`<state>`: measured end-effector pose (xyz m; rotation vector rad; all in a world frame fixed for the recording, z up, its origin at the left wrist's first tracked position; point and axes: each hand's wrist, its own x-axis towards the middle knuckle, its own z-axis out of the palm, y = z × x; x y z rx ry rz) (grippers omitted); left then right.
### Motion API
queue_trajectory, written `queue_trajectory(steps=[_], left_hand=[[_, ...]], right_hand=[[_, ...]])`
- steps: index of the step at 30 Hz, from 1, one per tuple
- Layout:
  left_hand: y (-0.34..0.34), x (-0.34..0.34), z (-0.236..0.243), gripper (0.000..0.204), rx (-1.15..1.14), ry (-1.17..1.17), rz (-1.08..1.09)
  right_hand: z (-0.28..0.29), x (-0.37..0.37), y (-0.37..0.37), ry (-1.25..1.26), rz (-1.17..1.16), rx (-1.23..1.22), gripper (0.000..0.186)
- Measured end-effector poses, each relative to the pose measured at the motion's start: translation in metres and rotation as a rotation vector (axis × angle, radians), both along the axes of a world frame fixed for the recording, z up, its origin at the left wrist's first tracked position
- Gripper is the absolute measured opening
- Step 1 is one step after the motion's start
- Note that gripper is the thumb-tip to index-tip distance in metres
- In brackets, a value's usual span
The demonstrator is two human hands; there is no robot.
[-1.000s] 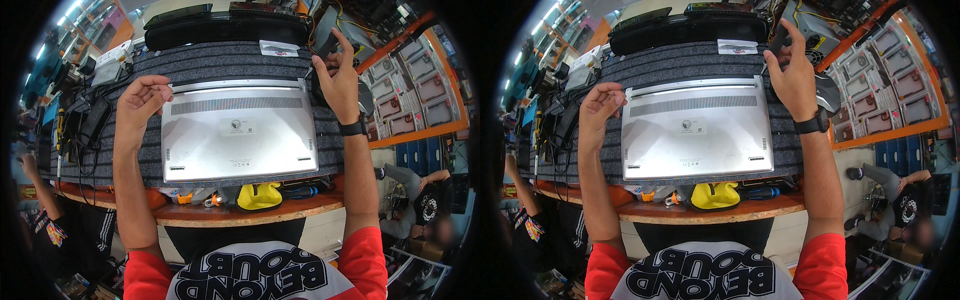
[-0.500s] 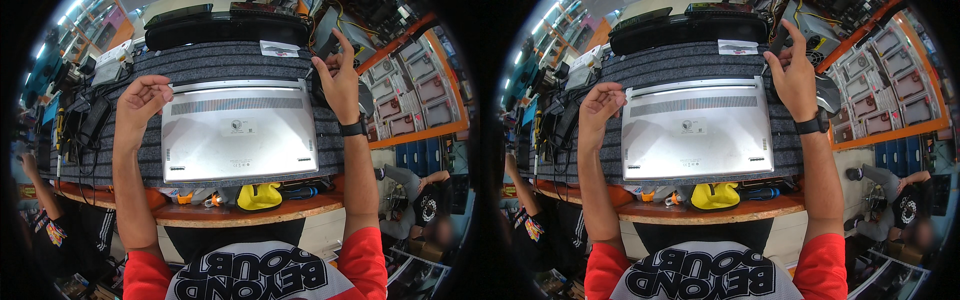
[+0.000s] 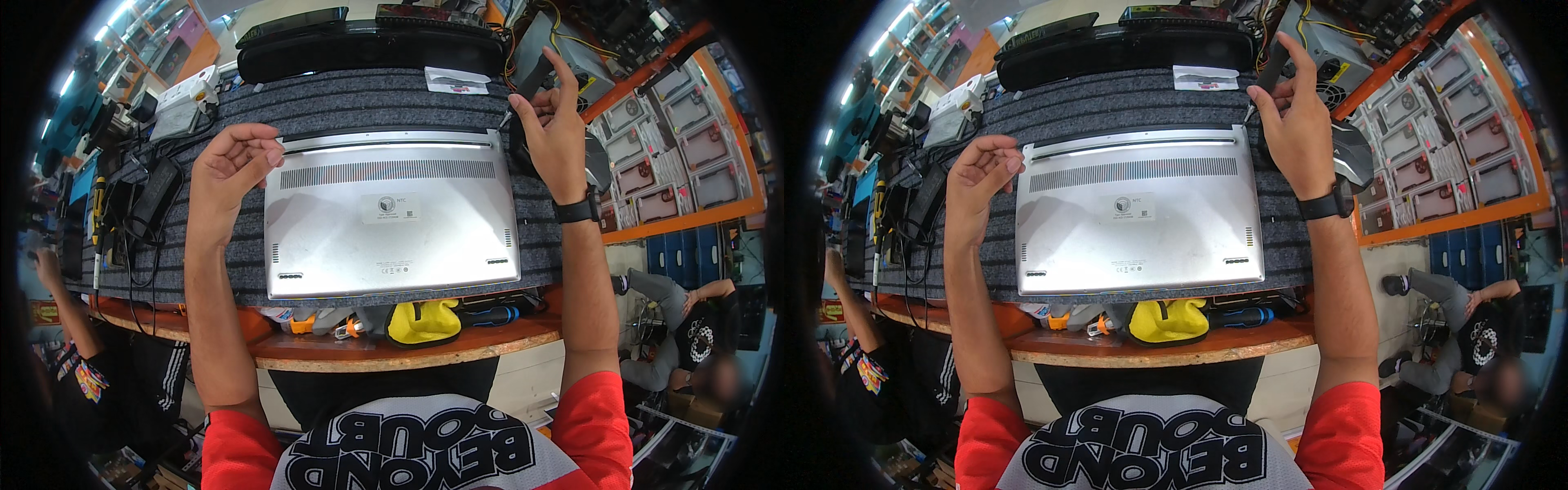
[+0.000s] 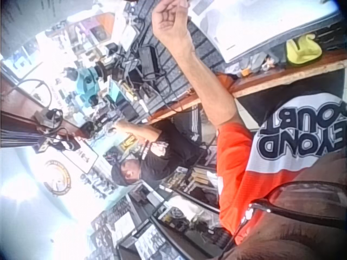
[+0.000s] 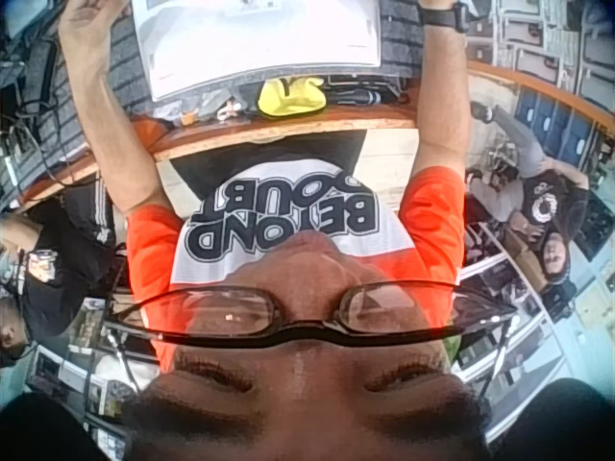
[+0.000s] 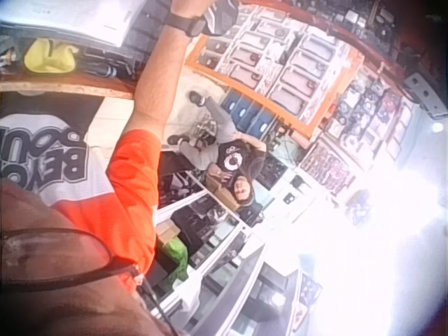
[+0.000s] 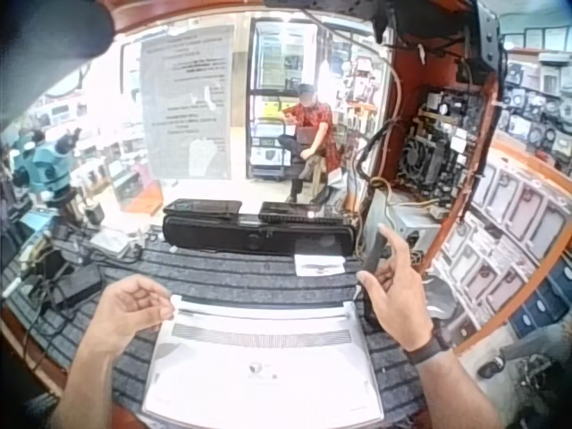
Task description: The person replaces a screw in the bottom cover of a laptop using a manual screwdriver and a bit from a toolkit.
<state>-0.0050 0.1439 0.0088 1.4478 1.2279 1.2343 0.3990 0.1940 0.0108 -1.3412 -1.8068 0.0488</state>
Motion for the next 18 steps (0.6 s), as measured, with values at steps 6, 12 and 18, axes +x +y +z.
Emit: queue_trajectory(steps=[6,12,18], left_hand=[[0.0008,0.0008,0.0003,0.025,0.004,-0.016,-0.012],[-0.0005,0.0004,-0.0002,0.025,0.006,-0.008,-0.005],[0.0004,0.0007,0.0003,0.025,-0.002,-0.006,-0.005]], right_hand=[[-0.002,0.0014,-0.0001,0.017,0.044,0.057,0.071],[-0.0006,0.0002,-0.0001,-0.005,-0.01,-0.009,0.071],[-0.0022,0.0023,0.0,0.016,0.027,0.071,0.071]])
